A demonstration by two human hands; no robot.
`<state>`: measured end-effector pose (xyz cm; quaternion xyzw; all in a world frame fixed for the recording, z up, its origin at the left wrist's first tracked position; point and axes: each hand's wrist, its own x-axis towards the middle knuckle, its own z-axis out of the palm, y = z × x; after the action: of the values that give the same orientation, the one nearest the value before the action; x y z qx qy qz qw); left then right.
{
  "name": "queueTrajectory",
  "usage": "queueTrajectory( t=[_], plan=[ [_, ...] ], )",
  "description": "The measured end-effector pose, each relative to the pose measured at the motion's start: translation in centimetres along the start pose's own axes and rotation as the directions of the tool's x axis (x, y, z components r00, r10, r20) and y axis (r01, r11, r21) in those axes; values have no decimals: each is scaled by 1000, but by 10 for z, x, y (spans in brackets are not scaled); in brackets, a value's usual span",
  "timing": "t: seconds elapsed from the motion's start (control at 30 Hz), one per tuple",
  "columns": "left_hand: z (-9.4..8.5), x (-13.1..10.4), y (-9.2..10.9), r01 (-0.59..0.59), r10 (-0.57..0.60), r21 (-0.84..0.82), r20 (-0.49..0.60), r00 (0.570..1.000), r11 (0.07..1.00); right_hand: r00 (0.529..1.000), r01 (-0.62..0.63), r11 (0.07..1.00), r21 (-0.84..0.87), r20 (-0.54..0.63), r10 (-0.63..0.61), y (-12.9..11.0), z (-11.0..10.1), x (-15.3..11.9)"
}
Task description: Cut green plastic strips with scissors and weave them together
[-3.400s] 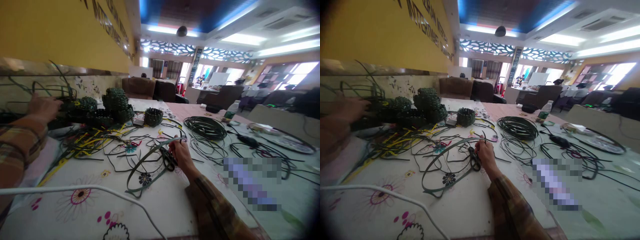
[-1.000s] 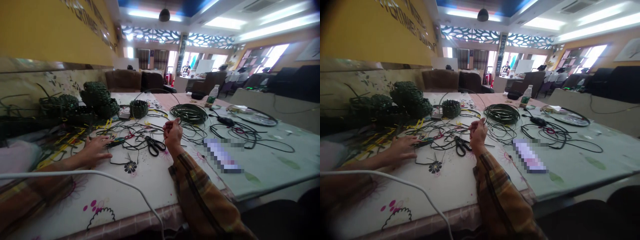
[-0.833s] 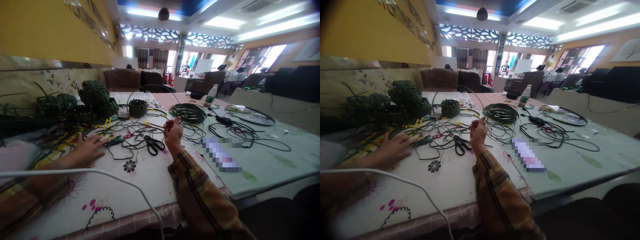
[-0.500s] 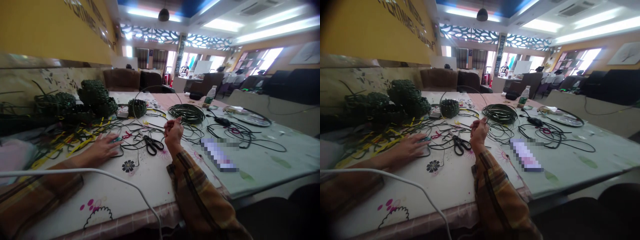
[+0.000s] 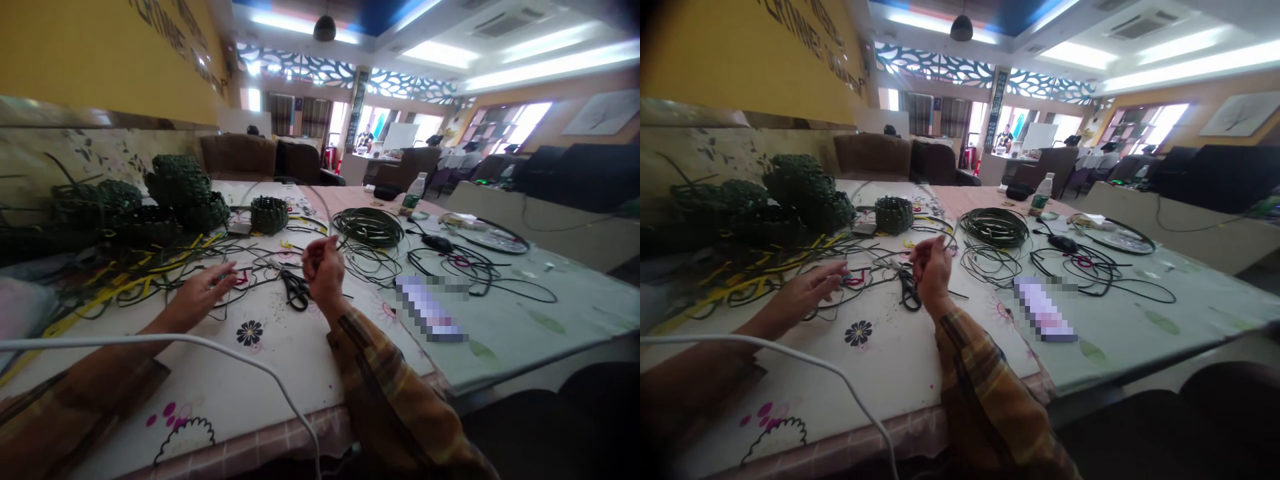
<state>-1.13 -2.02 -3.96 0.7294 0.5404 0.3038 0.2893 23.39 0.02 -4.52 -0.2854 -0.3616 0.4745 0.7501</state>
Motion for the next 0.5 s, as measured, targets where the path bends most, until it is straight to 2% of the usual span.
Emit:
queueTrajectory(
  t=[0.03,0.07,0.13,0.2,0.23,0.27,0.3,0.33,0.37,0.4,0.43,0.47,0.5],
  plan=[
    [11,-4,10,103,-89,-214,76,993,971,995,-41,999,-2,90,41,5,5,-8],
    [19,-7,16,161,-141,-374,82,987,913,980,-79,997,-17,183,81,10,10,-16],
    [26,-11,18,190,-208,-570,33,978,800,926,-88,991,-96,360,117,13,16,-26],
    [22,-9,11,153,-273,-670,-76,959,726,846,64,965,-253,527,82,10,16,-26],
    [17,-7,5,131,-307,-704,-129,943,698,810,201,914,-353,584,48,6,13,-22],
    [11,-4,-1,112,-352,-730,-183,918,674,779,344,811,-472,626,34,2,7,-15],
    [4,-1,-7,83,-391,-750,-244,887,656,790,452,653,-608,612,23,-2,0,-7],
    [-3,3,-12,55,-413,-765,-284,865,642,839,469,460,-754,543,36,-5,-8,2],
    [-10,6,-15,37,-440,-780,-313,842,625,904,387,258,-885,420,84,-7,-17,11],
    [-16,8,-17,26,-462,-792,-329,823,610,946,274,74,-959,283,159,-8,-26,19],
    [-22,10,-18,19,-486,-806,-337,806,592,962,170,-74,-983,149,229,-7,-34,26],
    [-27,11,-18,6,-508,-819,-350,787,573,958,112,-177,-978,59,281,-5,-40,31],
    [-33,11,-17,-14,-527,-833,-363,768,553,950,83,-238,-968,5,312,-2,-45,34]
  ],
)
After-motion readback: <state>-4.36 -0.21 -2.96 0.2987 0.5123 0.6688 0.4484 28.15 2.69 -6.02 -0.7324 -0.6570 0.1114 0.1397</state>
